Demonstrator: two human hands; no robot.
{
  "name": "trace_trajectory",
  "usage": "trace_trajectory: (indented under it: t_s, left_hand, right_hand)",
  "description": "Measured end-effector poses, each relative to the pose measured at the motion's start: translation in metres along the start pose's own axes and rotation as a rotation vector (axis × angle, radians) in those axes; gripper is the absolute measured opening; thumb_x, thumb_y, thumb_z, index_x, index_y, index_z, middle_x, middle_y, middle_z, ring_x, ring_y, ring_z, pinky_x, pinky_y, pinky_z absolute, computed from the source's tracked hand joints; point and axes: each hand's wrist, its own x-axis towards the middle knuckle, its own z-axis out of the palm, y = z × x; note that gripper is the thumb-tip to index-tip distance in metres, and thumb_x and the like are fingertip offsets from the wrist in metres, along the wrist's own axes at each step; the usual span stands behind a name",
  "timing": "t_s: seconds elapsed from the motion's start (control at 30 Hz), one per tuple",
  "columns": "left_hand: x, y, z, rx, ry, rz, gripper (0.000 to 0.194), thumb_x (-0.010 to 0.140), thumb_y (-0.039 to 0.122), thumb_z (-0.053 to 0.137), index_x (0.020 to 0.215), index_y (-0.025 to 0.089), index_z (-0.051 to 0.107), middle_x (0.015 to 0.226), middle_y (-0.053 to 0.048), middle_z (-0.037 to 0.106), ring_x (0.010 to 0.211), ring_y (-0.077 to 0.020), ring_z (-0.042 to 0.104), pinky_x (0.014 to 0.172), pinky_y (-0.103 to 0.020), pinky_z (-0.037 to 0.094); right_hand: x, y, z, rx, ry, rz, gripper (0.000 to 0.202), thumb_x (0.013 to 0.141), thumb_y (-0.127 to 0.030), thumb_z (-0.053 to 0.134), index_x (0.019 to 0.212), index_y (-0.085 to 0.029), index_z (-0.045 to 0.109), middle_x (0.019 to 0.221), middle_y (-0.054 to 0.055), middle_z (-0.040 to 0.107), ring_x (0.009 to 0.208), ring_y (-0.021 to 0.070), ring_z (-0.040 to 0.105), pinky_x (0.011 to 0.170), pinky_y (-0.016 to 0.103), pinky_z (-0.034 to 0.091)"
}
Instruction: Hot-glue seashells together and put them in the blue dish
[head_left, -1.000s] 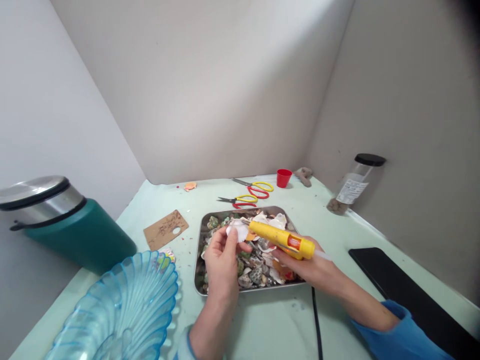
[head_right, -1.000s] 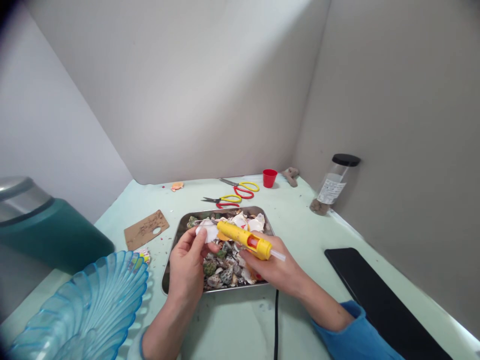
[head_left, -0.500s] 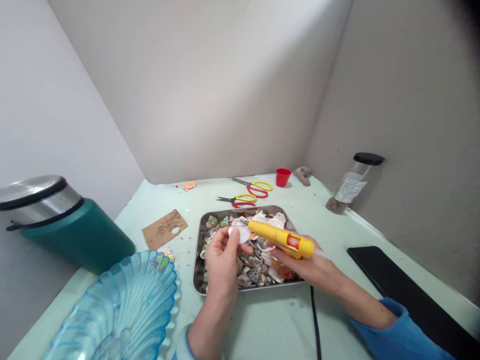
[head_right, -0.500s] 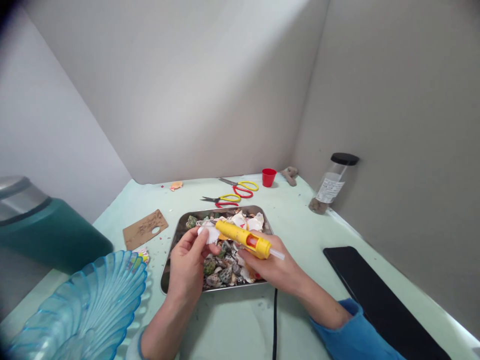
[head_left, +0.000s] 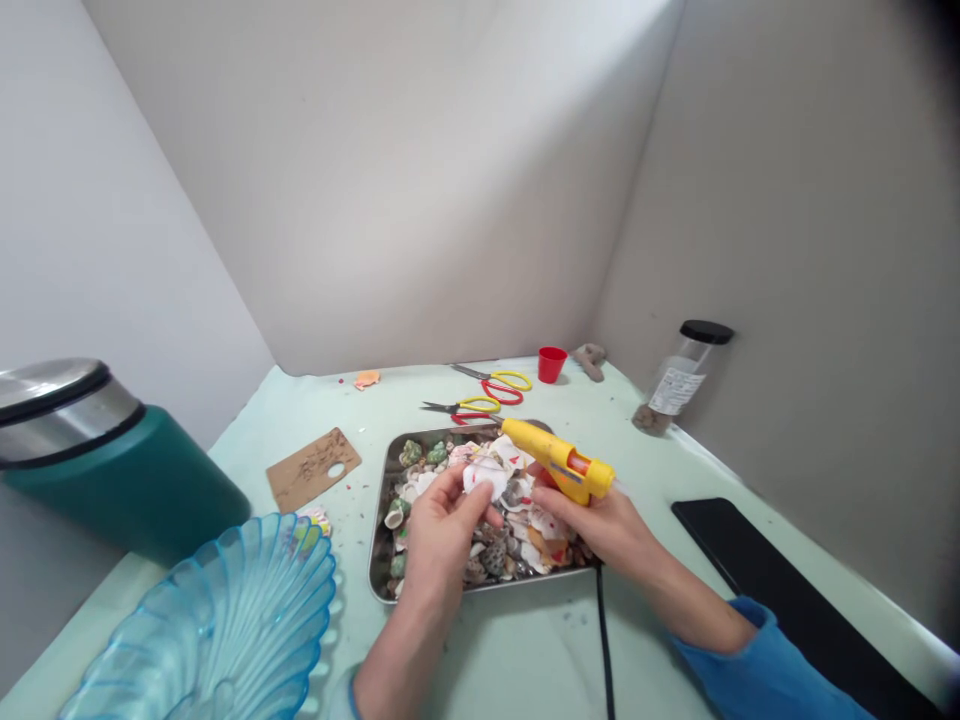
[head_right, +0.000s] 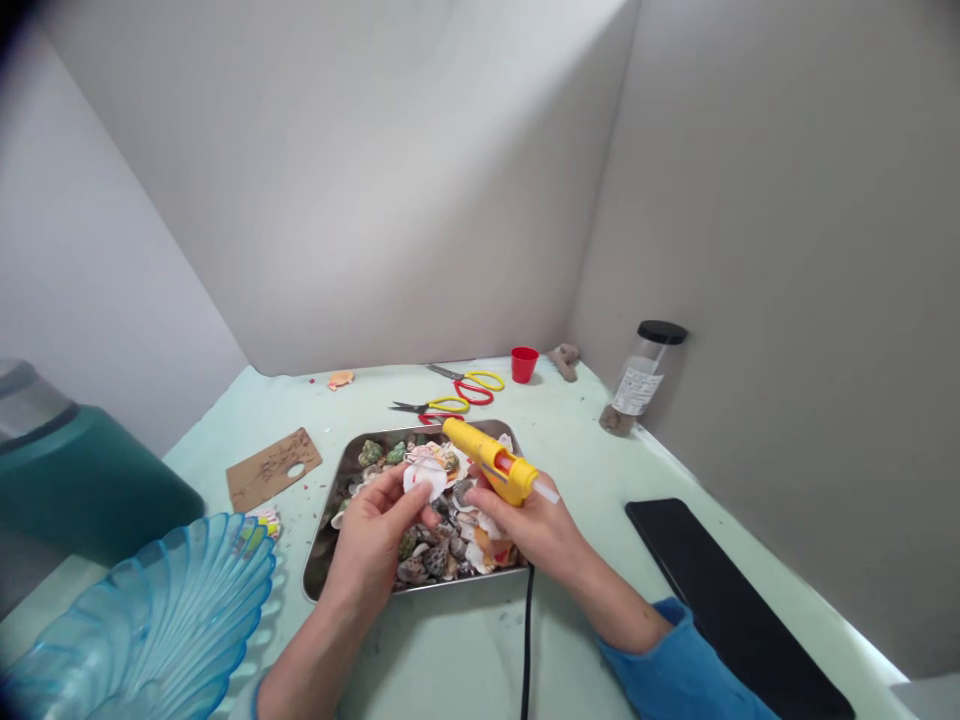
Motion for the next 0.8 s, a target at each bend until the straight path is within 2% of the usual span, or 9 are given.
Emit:
trace_trajectory:
  t_s: [0.17, 0.27, 0.33, 0.47, 0.67, 0.8]
  left_hand:
    - [0.001, -0.002, -0.001, 0.01, 0.004, 0.014, 0.025, 0.071, 0.029, 0.073, 0.088, 0.014, 0.063, 0.065, 0.003, 0.064, 0.046, -0.0065, 0.05, 0.051, -0.019, 0.039]
    - [0.001, -0.003, -0.002, 0.024, -0.001, 0.023, 0.023, 0.075, 0.034, 0.069, 0.084, 0.013, 0.062, 0.061, 0.003, 0.061, 0.045, -0.0067, 0.048, 0.05, -0.019, 0.039]
    - [0.0, -0.003, -0.001, 0.023, 0.0, 0.041, 0.023, 0.075, 0.035, 0.068, 0.078, 0.014, 0.06, 0.058, 0.004, 0.058, 0.044, -0.0069, 0.048, 0.05, -0.02, 0.04]
    - [0.001, -0.004, 0.0, -0.002, -0.009, 0.076, 0.024, 0.074, 0.037, 0.066, 0.078, 0.016, 0.056, 0.061, 0.004, 0.059, 0.042, -0.0086, 0.051, 0.046, -0.021, 0.041]
    - [0.003, -0.005, -0.001, 0.022, -0.028, 0.114, 0.028, 0.071, 0.035, 0.069, 0.088, 0.014, 0.061, 0.067, 0.002, 0.063, 0.043, -0.0086, 0.052, 0.046, -0.021, 0.041]
    - [0.002, -0.004, -0.001, 0.035, -0.039, 0.121, 0.027, 0.072, 0.037, 0.068, 0.084, 0.014, 0.062, 0.069, 0.002, 0.062, 0.044, -0.0077, 0.053, 0.046, -0.02, 0.041]
  right_hand:
    - [0.001, 0.001, 0.0, 0.001, 0.076, -0.018, 0.034, 0.071, -0.045, 0.073, 0.09, -0.016, 0.069, 0.07, 0.002, 0.067, 0.063, 0.0174, 0.06, 0.058, 0.029, 0.049]
    - [0.002, 0.008, -0.002, 0.0, 0.043, -0.007, 0.037, 0.075, -0.046, 0.07, 0.097, -0.016, 0.067, 0.052, -0.004, 0.055, 0.05, 0.0139, 0.05, 0.05, 0.027, 0.042]
    - [0.003, 0.011, -0.002, 0.008, 0.045, 0.0, 0.038, 0.076, -0.047, 0.07, 0.099, -0.016, 0.066, 0.047, -0.006, 0.049, 0.047, 0.0128, 0.046, 0.049, 0.027, 0.039]
    - [0.004, 0.012, -0.002, 0.029, 0.04, -0.02, 0.038, 0.077, -0.047, 0.069, 0.098, -0.016, 0.065, 0.048, -0.007, 0.048, 0.047, 0.0122, 0.044, 0.048, 0.026, 0.036]
    - [0.003, 0.009, 0.001, 0.046, 0.053, -0.077, 0.039, 0.074, -0.048, 0.071, 0.093, -0.015, 0.065, 0.052, -0.005, 0.051, 0.046, 0.011, 0.043, 0.046, 0.025, 0.036]
    - [0.004, 0.009, 0.002, 0.065, 0.059, -0.096, 0.038, 0.073, -0.047, 0.072, 0.093, -0.015, 0.067, 0.05, -0.006, 0.049, 0.044, 0.0111, 0.043, 0.044, 0.025, 0.035]
